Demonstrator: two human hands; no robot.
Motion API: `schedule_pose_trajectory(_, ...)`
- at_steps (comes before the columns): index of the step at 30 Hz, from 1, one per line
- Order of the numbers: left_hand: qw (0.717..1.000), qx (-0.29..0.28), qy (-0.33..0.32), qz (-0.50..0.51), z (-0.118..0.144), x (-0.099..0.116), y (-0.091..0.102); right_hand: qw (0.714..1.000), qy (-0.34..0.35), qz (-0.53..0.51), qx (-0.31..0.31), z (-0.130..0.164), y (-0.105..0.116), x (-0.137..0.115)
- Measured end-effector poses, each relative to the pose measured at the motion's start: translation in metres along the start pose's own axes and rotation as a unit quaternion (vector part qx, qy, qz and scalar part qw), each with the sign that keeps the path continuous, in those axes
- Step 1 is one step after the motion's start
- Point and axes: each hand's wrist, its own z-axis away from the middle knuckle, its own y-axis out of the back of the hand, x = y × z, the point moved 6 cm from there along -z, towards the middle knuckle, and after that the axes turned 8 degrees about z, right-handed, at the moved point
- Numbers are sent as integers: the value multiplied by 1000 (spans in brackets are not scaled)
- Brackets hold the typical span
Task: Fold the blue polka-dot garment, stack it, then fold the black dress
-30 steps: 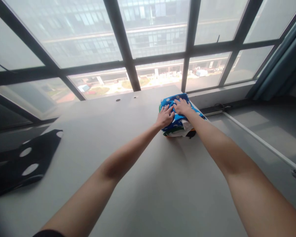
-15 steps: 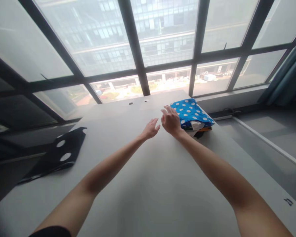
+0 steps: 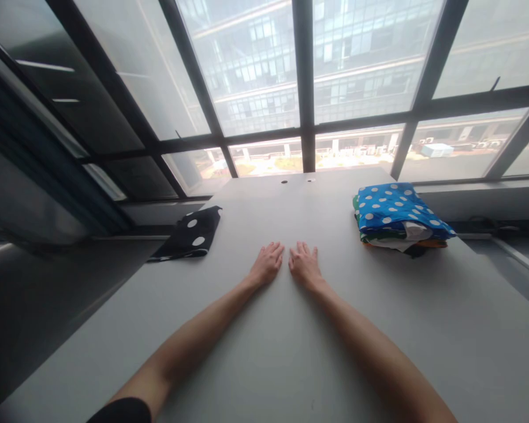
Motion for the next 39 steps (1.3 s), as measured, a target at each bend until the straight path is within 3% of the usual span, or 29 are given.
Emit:
schedule_pose_trajectory(4, 1000, 13, -6, 18, 0, -2, -2, 997, 64, 38, -29, 6, -2, -5)
schedule_pose_trajectory(8, 999, 15, -21, 30, 0, -1, -3, 994, 84, 55, -42, 8, -2, -3)
schedule_pose_trajectory(12, 998, 49, 1, 41, -5, -15, 14, 994, 85, 55, -44, 8, -4, 1)
schedule_pose_trajectory(16, 983, 149, 109, 11, -1, -74, 69, 994, 90, 46, -48, 8, -7, 5)
schedule_pose_trajectory(20, 917, 272, 290, -33, 37, -163, 124, 994, 89, 42, -47, 6, -11, 8)
schedule_pose_trajectory(23, 883, 268, 385, -10, 63, -212, 131, 994, 87, 43, -48, 5, -14, 9)
schedule_pose_trajectory(25, 883, 249, 397, 5, 68, -225, 127, 994, 84, 44, -46, 4, -15, 10)
schedule_pose_trajectory(28, 890, 239, 390, 5, 62, -222, 124, 995, 82, 39, -42, 3, -15, 10)
schedule_pose_trajectory(32, 902, 221, 371, -5, 50, -200, 122, 996, 79, 32, -39, 4, -13, 9)
schedule_pose_trajectory(35, 924, 196, 328, -8, 39, -167, 112, 997, 73, 21, -33, 5, -10, 8)
schedule_pose_trajectory(39, 957, 153, 246, -1, 27, -98, 77, 994, 20, -97, 42, 1, 1, 14)
